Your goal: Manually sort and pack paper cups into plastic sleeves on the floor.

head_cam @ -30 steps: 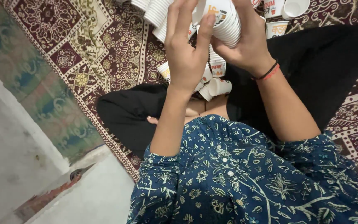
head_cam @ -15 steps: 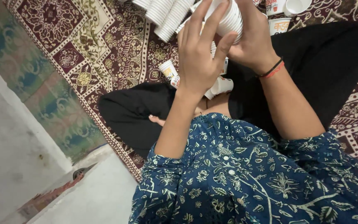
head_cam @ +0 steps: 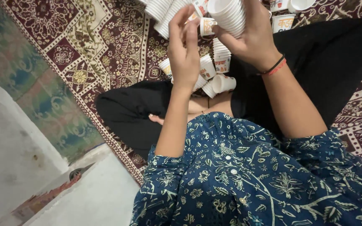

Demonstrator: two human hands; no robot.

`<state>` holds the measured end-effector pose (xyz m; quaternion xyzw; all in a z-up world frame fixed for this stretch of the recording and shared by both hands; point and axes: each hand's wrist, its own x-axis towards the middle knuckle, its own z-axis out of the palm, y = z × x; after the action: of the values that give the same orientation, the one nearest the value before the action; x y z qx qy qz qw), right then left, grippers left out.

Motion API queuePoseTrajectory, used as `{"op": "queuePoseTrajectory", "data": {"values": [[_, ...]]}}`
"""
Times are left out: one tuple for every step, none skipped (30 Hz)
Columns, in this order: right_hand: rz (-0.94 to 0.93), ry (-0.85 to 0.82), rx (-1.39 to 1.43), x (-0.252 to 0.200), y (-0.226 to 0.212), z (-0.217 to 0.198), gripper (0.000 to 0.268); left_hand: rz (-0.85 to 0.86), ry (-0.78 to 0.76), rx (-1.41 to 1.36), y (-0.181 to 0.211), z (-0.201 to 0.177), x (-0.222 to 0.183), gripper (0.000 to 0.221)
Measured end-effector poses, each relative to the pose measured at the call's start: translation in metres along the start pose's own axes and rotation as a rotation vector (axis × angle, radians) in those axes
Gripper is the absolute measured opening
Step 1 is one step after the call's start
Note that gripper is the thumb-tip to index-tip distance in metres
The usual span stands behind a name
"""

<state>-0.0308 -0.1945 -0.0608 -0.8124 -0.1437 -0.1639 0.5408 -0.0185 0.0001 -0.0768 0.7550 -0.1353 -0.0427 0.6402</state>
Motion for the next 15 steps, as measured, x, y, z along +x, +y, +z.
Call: {"op": "queuePoseTrajectory", "data": {"values": [[-0.038,0.007,-0.011,0.003,-0.004,-0.001,0.050,-0.071,0.071,-0.034,-0.010,-0.001,-0.003,0.047],[-0.039,0.006,-0.009,0.003,-0.002,0.001,0.050,-0.072,0.074,-0.033,-0.028,0.002,-0.006,0.047],[-0.028,0.007,0.012,0.002,0.000,0.002,0.049,-0.111,0.099,0.050,-0.047,0.004,-0.010,0.047],[-0.016,0.010,0.031,0.001,0.002,0.003,0.049,-0.151,0.121,0.130,-0.065,0.007,-0.012,0.047],[-0.017,0.009,0.031,-0.001,0.007,0.004,0.049,-0.151,0.122,0.130,-0.078,0.010,-0.010,0.047],[0.003,0.005,0.014,-0.004,0.012,0.005,0.049,-0.161,0.125,0.169,-0.092,0.014,-0.010,0.048],[0.023,0.001,-0.001,-0.008,0.017,0.006,0.050,-0.171,0.129,0.208,-0.105,0.019,-0.009,0.050],[0.027,0.003,-0.005,-0.009,0.018,0.006,0.050,-0.172,0.124,0.206,-0.108,0.022,-0.006,0.050],[0.053,0.001,0.008,-0.011,0.020,0.006,0.052,-0.202,0.126,0.181,-0.110,0.025,-0.002,0.047],[0.080,-0.001,0.021,-0.013,0.022,0.006,0.054,-0.232,0.127,0.157,-0.112,0.027,0.001,0.043],[0.084,0.000,0.018,-0.011,0.019,0.004,0.054,-0.234,0.123,0.155,-0.109,0.029,0.003,0.043],[0.052,0.009,0.023,-0.009,0.017,0.004,0.054,-0.285,0.114,0.200,-0.106,0.029,0.004,0.035],[0.019,0.019,0.028,-0.007,0.015,0.003,0.054,-0.336,0.105,0.246,-0.103,0.030,0.006,0.029],[0.018,0.020,0.029,-0.006,0.016,0.003,0.054,-0.335,0.105,0.247,-0.101,0.025,0.007,0.029],[0.008,0.019,0.030,-0.006,0.018,0.004,0.055,-0.353,0.126,0.293,-0.099,0.021,0.007,0.028]]}}
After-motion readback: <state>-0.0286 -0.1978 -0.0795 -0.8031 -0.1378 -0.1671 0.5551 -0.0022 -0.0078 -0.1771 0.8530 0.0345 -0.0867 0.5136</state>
